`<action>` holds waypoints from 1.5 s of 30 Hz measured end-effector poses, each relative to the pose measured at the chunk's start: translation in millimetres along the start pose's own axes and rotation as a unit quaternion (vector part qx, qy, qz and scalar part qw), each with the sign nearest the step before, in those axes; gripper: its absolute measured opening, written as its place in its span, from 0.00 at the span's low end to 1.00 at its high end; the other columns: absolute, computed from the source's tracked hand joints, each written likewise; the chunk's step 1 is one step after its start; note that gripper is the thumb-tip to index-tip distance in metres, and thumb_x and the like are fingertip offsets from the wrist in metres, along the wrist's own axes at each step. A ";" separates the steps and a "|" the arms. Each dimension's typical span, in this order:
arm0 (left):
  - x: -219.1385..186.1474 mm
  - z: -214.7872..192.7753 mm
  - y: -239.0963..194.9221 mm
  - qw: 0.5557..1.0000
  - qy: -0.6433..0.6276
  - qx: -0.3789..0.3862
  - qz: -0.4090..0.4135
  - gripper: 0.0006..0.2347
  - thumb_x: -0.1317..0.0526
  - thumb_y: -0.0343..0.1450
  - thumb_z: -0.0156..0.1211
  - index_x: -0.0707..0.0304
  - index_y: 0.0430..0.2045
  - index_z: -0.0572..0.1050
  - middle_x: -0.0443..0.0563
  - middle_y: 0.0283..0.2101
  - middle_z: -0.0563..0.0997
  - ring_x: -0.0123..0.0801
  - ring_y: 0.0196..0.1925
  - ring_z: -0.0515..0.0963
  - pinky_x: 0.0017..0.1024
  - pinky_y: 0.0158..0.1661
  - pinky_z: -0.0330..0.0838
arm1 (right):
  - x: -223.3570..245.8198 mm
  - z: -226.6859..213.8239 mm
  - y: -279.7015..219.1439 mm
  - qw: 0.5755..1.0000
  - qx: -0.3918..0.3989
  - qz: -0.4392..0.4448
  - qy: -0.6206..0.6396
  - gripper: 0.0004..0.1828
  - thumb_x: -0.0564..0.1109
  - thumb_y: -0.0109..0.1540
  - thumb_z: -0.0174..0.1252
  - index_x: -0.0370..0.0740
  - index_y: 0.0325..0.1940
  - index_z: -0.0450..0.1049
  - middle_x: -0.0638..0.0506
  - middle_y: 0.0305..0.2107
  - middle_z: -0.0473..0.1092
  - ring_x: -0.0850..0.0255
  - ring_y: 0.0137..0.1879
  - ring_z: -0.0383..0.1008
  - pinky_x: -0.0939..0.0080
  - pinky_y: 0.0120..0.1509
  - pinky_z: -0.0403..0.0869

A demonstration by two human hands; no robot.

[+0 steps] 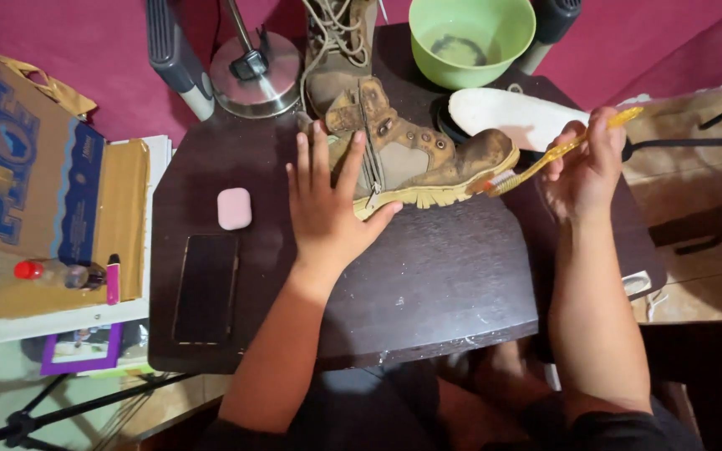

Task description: The person cleans a brown hiking boot using a yellow toothbrush. They scrub the upper fabric, the sole, and the side of the boot while holding it on a table. A second boot, a bowl of water, and a phone are also visible on the table.

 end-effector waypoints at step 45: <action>-1.6 -2.5 2.9 1.000 -0.021 0.003 -0.021 0.49 0.32 0.63 0.74 0.44 0.76 0.50 0.66 0.79 0.46 0.61 0.81 0.50 0.62 0.70 0.59 | -9.5 6.8 -21.5 0.981 -0.099 -0.139 -0.094 0.15 0.35 0.64 0.63 0.49 0.36 0.64 0.51 0.30 0.71 0.59 0.19 0.66 0.66 0.18 0.57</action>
Point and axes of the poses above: each hand's wrist, its own y-axis towards the middle knuckle, its own z-axis out of the palm, x = y × z, the point moved 1 cm from there along y, towards the middle knuckle
